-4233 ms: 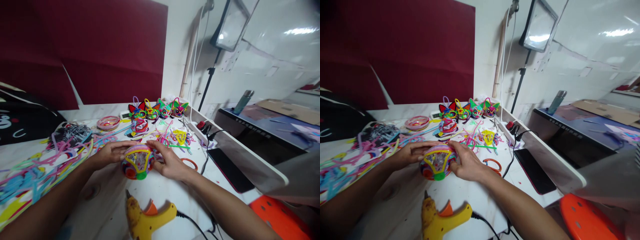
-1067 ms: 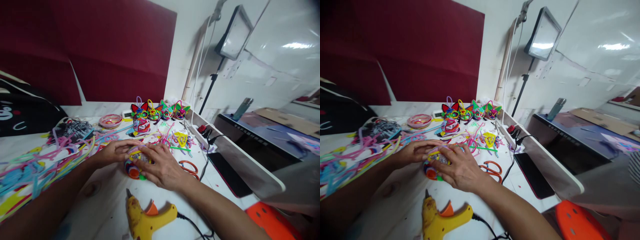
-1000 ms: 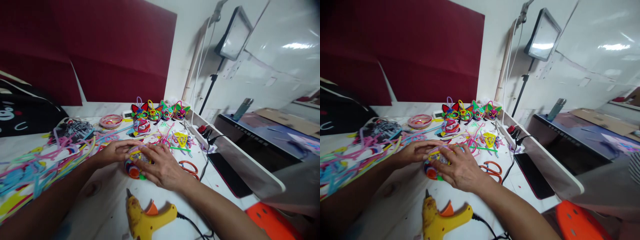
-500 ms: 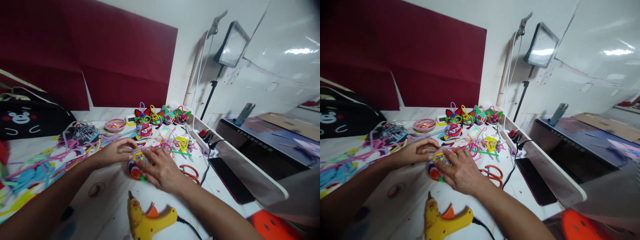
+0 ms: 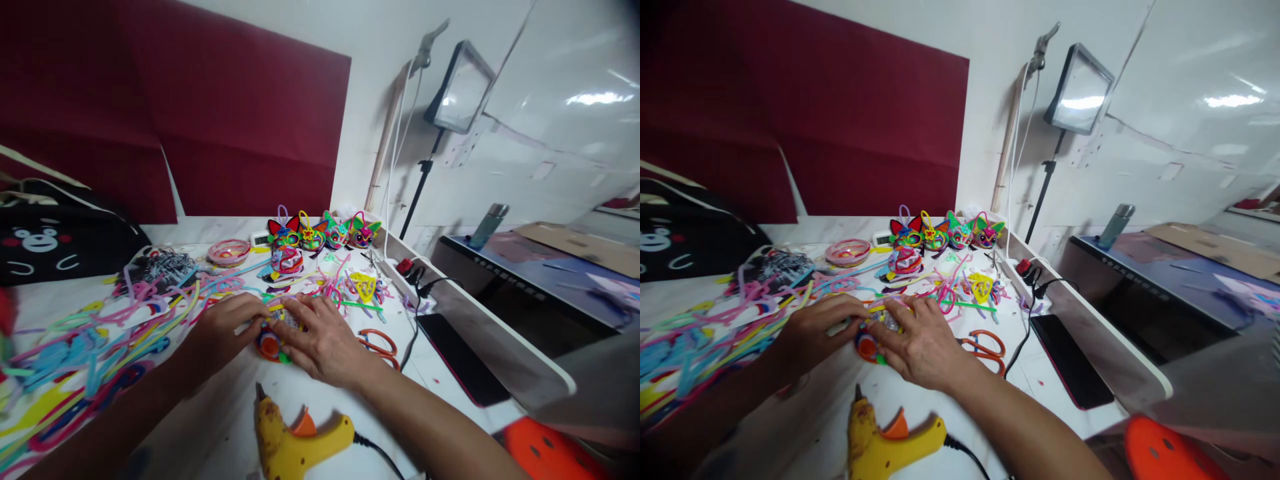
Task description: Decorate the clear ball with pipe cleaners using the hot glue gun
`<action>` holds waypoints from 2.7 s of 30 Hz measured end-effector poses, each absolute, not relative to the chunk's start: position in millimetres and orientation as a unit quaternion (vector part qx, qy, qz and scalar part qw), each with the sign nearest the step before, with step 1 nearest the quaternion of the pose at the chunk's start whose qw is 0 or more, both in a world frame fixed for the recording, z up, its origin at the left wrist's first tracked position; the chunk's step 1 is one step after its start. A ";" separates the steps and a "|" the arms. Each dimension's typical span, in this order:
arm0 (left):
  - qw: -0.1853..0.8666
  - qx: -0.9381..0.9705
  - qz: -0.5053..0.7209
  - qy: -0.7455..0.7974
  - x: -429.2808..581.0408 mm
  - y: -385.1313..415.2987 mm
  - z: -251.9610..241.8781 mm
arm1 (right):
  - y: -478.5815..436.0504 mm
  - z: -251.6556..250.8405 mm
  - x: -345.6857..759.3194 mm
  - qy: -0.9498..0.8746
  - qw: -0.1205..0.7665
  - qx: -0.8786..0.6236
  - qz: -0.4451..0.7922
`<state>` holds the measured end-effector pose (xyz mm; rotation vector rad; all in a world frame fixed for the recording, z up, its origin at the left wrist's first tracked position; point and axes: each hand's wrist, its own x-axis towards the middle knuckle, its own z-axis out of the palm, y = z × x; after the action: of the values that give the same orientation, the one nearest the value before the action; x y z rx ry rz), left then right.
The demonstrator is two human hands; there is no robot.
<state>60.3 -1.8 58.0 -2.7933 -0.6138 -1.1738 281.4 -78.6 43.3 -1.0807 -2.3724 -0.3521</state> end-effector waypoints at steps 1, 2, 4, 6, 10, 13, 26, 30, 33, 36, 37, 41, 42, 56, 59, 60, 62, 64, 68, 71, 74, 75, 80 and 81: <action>0.052 -0.900 -0.383 -0.200 59.9 -3.9 56.0 | -78.8 43.5 281.2 -0.872 0.253 -0.398 -0.129; 0.078 -0.898 -0.384 -0.202 59.3 -5.9 53.9 | -79.0 43.6 281.1 -0.873 0.253 -0.398 -0.129; 0.120 -0.893 -0.386 -0.198 57.9 -10.1 49.1 | -79.3 43.6 281.1 -0.872 0.252 -0.398 -0.130; 0.147 -0.890 -0.389 -0.187 56.7 -15.2 44.3 | -79.4 43.3 281.3 -0.870 0.253 -0.401 -0.132; 0.175 -0.883 -0.395 -0.185 56.4 -27.8 36.3 | -79.2 42.0 282.0 -0.868 0.253 -0.405 -0.137; 0.176 -0.877 -0.401 -0.197 57.1 -34.6 31.4 | -78.8 40.2 282.4 -0.867 0.253 -0.404 -0.147; 0.139 -0.882 -0.396 -0.217 51.9 -32.6 16.9 | -80.6 37.1 280.2 -0.862 0.261 -0.403 -0.165; 0.116 -0.875 -0.402 -0.244 49.6 -32.0 12.0 | -80.8 37.2 279.7 -0.861 0.259 -0.407 -0.160; 0.095 -0.881 -0.393 -0.247 48.8 -32.3 9.9 | -80.9 37.2 279.6 -0.861 0.261 -0.406 -0.161; 0.078 -0.890 -0.383 -0.236 48.8 -32.6 7.1 | -81.7 38.6 279.2 -0.862 0.256 -0.409 -0.154; 0.073 -0.891 -0.383 -0.232 48.9 -32.6 5.5 | -82.1 39.4 279.0 -0.863 0.255 -0.410 -0.151; 0.047 -0.895 -0.383 -0.224 49.6 -30.9 -3.8 | -84.0 41.3 278.0 -0.861 0.266 -0.411 -0.141; 0.042 -0.895 -0.383 -0.224 49.9 -30.2 -6.0 | -84.3 41.3 277.8 -0.860 0.268 -0.411 -0.139; 0.063 -0.877 -0.419 -0.224 60.0 -28.7 -2.7 | -85.0 42.4 276.4 -0.856 0.263 -0.420 -0.148; 0.066 -0.872 -0.432 -0.223 65.0 -29.5 -0.4 | -85.0 42.2 275.8 -0.853 0.261 -0.427 -0.149; 0.068 -0.869 -0.434 -0.226 66.8 -29.9 0.3 | -85.0 42.1 275.5 -0.853 0.260 -0.428 -0.149; 0.071 -0.864 -0.441 -0.232 70.3 -30.8 1.1 | -85.1 42.0 275.1 -0.852 0.257 -0.432 -0.147; 0.073 -0.860 -0.447 -0.236 73.2 -31.5 1.1 | -85.3 42.0 274.8 -0.852 0.253 -0.435 -0.145; 0.066 -0.856 -0.452 -0.243 75.9 -32.1 0.1 | -86.1 43.4 274.5 -0.852 0.253 -0.436 -0.138; 0.058 -0.854 -0.456 -0.245 75.7 -31.4 -1.2 | -87.3 45.1 274.6 -0.855 0.251 -0.436 -0.128; 0.049 -0.851 -0.458 -0.251 75.1 -30.5 -2.9 | -87.5 45.2 274.1 -0.855 0.251 -0.437 -0.123; 0.046 -0.851 -0.457 -0.254 75.1 -30.3 -3.4 | -87.1 44.8 273.8 -0.854 0.252 -0.437 -0.122; 0.046 -0.847 -0.461 -0.260 76.7 -31.0 -3.7 | -84.9 48.9 275.3 -0.854 0.271 -0.434 -0.093; 0.048 -0.848 -0.461 -0.257 77.1 -31.6 -3.3 | -86.4 52.7 277.0 -0.852 0.279 -0.435 -0.081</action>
<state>77.1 -31.6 -3.3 -2.5853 -0.7848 -1.4065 277.0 -86.4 52.7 -1.1665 -2.2867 -0.2162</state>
